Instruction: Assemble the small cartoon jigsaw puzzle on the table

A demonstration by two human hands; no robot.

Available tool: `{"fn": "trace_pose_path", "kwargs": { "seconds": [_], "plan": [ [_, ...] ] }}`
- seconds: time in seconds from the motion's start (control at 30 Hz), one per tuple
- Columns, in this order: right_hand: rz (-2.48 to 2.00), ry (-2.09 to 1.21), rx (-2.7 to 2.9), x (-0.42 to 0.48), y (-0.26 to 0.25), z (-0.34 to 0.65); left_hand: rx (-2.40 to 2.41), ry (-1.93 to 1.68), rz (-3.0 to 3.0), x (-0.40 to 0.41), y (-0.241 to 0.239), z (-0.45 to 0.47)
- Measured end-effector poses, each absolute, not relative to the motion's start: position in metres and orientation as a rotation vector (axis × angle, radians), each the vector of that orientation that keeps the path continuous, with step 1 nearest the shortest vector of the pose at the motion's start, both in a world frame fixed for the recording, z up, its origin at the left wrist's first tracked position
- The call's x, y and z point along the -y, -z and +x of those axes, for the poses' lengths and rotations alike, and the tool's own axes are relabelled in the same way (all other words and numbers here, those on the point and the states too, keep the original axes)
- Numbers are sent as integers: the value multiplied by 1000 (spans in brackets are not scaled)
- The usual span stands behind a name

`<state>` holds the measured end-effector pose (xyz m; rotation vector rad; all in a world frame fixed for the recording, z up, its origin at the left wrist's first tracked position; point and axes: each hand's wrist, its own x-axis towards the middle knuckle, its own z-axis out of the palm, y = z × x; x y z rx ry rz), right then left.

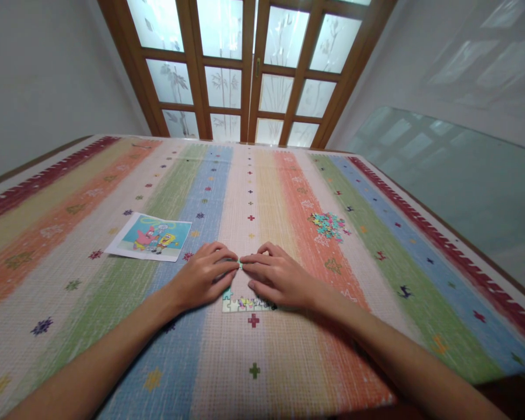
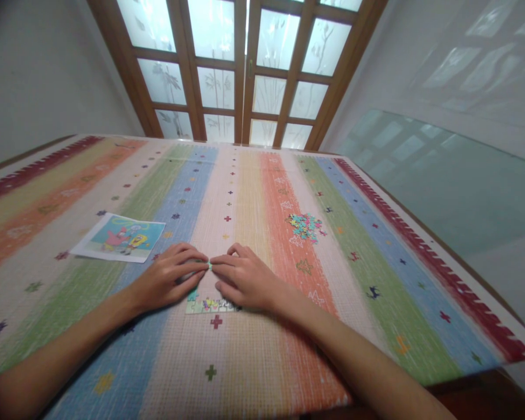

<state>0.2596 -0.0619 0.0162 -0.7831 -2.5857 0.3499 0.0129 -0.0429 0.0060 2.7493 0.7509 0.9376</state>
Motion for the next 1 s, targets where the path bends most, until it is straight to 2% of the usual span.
{"fn": "trace_pose_path", "kwargs": {
  "seconds": [0.4, 0.6, 1.0],
  "plan": [
    [-900, -253, 2483, 39, -31, 304, -694, -907, 2879, 42, -5, 14],
    [-1014, -406, 2424, 44, -23, 326, -675, -866, 2914, 44, -6, 16],
    [-1140, -586, 2172, 54, -14, 332, -775, -1047, 2700, 38, -16, 4]
  ]
}}
